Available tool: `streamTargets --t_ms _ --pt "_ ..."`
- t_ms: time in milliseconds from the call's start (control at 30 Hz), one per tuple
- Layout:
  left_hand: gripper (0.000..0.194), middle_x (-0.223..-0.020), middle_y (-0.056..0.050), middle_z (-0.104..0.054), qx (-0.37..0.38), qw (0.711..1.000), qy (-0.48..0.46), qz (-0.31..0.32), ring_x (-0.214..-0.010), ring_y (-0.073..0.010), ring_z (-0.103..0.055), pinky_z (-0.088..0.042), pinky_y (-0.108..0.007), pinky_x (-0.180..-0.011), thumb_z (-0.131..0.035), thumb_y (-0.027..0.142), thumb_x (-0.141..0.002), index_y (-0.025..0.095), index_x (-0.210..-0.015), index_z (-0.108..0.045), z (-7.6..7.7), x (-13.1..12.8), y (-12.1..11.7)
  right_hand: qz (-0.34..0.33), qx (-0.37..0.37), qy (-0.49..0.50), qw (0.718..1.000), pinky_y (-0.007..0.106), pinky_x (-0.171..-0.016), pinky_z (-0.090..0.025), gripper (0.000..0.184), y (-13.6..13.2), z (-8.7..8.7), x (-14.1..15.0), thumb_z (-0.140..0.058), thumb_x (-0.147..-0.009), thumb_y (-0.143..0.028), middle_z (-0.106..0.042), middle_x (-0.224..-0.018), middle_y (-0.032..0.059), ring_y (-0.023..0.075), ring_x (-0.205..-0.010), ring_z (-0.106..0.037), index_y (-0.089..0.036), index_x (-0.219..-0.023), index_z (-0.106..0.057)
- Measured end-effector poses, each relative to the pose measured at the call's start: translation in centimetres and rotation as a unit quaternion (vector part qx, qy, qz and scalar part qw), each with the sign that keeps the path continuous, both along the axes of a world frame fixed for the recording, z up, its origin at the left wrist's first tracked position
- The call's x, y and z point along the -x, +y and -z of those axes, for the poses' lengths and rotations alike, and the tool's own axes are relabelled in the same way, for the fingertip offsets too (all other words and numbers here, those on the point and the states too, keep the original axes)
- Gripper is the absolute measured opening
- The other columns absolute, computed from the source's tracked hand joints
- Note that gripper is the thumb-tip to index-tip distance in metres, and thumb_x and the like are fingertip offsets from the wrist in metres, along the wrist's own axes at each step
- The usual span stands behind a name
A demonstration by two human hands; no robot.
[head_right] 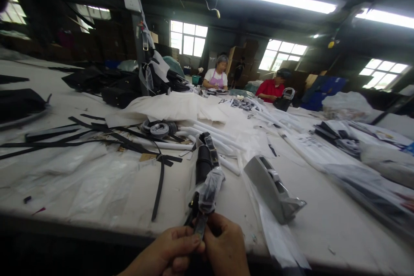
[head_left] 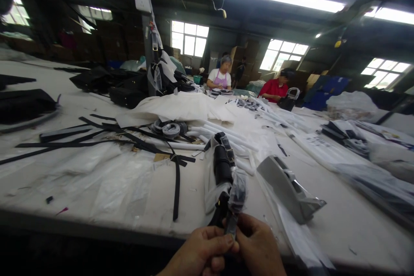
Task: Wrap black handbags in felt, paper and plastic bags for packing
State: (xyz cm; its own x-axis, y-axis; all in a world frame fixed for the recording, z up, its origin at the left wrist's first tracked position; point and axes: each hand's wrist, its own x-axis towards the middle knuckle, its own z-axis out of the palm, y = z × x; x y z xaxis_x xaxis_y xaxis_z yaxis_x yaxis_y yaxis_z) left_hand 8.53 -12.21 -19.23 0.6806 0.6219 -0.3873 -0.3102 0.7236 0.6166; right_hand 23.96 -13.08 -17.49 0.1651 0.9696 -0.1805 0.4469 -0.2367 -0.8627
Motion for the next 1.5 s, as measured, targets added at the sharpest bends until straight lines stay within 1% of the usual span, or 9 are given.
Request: streamTargets --t_ms 267,367,467,567,633,767,1067,1167,1500 --pt "0.054 -0.059 0.006 -0.054 -0.046 0.997 0.047 -0.038 -0.037 -0.0007 -0.032 -0.017 -0.016 -0.035 -0.085 0.056 -0.062 0.016 -0.088 -0.06 0.9 -0.1 -0.3 -0.118 -0.071 -0.204 0.969 0.021 -0.048 -0.048 0.029 -0.4 -0.5 -2.1 -0.05 -0.089 -0.033 -0.074 -0.065 -0.0006 0.0175 -0.059 -0.07 -0.023 -0.076 -0.074" --pt "0.051 -0.048 0.01 -0.047 -0.101 0.99 0.074 -0.06 -0.034 -0.0026 -0.029 -0.019 -0.017 -0.034 -0.078 0.059 -0.071 0.016 -0.091 -0.059 1.2 -0.3 -0.5 -0.176 -0.245 -0.357 0.884 0.019 -0.052 -0.05 0.024 -1.5 -2.8 -4.7 -0.053 -0.095 -0.031 -0.075 -0.07 -0.0018 0.0141 -0.057 -0.07 -0.025 -0.083 -0.073" --pt "0.053 -0.055 0.007 -0.054 -0.125 0.985 0.077 -0.094 -0.034 -0.0025 -0.034 -0.021 -0.017 -0.033 -0.079 0.059 -0.07 0.016 -0.09 -0.056 1.5 -0.8 -0.7 -0.258 -0.445 -0.425 0.745 0.02 -0.087 -0.052 0.023 -1.1 -6.1 -5.1 -0.056 -0.095 -0.02 -0.077 -0.103 0.0021 0.0143 -0.09 -0.073 -0.023 -0.115 -0.068" --pt "0.051 -0.054 0.008 -0.052 -0.141 0.98 0.07 -0.124 -0.034 -0.0031 -0.035 -0.021 -0.017 -0.033 -0.078 0.058 -0.071 0.017 -0.089 -0.054 1.8 -1.4 -0.8 -0.353 -0.471 -0.45 0.671 0.043 -0.124 -0.018 0.021 1.3 -8.0 -3.0 -0.057 -0.096 -0.02 -0.062 -0.138 0.0021 0.0233 -0.136 -0.048 -0.024 -0.114 -0.068" --pt "0.05 -0.054 0.009 -0.05 -0.147 0.977 0.074 -0.134 -0.033 -0.003 -0.034 -0.02 -0.018 -0.032 -0.078 0.058 -0.072 0.018 -0.089 -0.053 1.9 -1.6 -0.9 -0.395 -0.423 -0.461 0.672 0.05 -0.125 -0.002 0.011 3.3 -8.2 -1.5 -0.063 -0.093 -0.028 -0.052 -0.149 0.0026 0.0269 -0.146 -0.032 -0.023 -0.101 -0.069" --pt "0.049 -0.058 0.007 -0.053 -0.154 0.973 0.088 -0.147 -0.033 -0.0029 -0.036 -0.02 -0.018 -0.032 -0.079 0.054 -0.072 0.017 -0.092 -0.054 1.9 -1.8 -0.9 -0.467 -0.295 -0.475 0.685 0.059 -0.121 -0.005 0.011 5.7 -8.2 0.0 -0.07 -0.088 -0.034 -0.044 -0.154 0.0052 0.0302 -0.149 -0.024 -0.023 -0.09 -0.071" --pt "0.051 -0.059 0.007 -0.054 -0.163 0.969 0.062 -0.174 -0.032 -0.0025 -0.037 -0.022 -0.019 -0.032 -0.08 0.057 -0.069 0.018 -0.086 -0.051 2.7 -2.1 -0.8 -0.513 -0.171 -0.442 0.716 0.062 -0.117 -0.02 0.011 6.5 -9.3 1.3 -0.074 -0.083 -0.023 -0.065 -0.135 0.0004 0.0306 -0.136 -0.047 -0.025 -0.073 -0.075" --pt "0.052 -0.057 0.008 -0.052 -0.145 0.974 0.063 -0.161 -0.032 -0.0033 -0.036 -0.021 -0.019 -0.032 -0.081 0.056 -0.067 0.019 -0.086 -0.051 2.4 -1.8 -0.7 -0.512 -0.225 -0.403 0.725 0.053 -0.121 -0.014 0.013 6.5 -8.8 0.4 -0.072 -0.084 -0.021 -0.069 -0.127 -0.0067 0.0226 -0.128 -0.055 -0.027 -0.072 -0.073" --pt "0.045 -0.088 -0.003 -0.068 -0.114 0.988 0.01 -0.106 -0.039 0.0016 -0.034 -0.018 -0.018 -0.038 -0.079 0.05 -0.073 0.014 -0.092 -0.06 1.2 -0.1 0.0 -0.534 -0.454 -0.398 0.591 0.037 -0.127 -0.008 0.021 4.9 -8.6 -3.4 -0.051 -0.1 -0.018 -0.075 -0.113 -0.0043 0.0107 -0.127 -0.056 -0.021 -0.109 -0.07"
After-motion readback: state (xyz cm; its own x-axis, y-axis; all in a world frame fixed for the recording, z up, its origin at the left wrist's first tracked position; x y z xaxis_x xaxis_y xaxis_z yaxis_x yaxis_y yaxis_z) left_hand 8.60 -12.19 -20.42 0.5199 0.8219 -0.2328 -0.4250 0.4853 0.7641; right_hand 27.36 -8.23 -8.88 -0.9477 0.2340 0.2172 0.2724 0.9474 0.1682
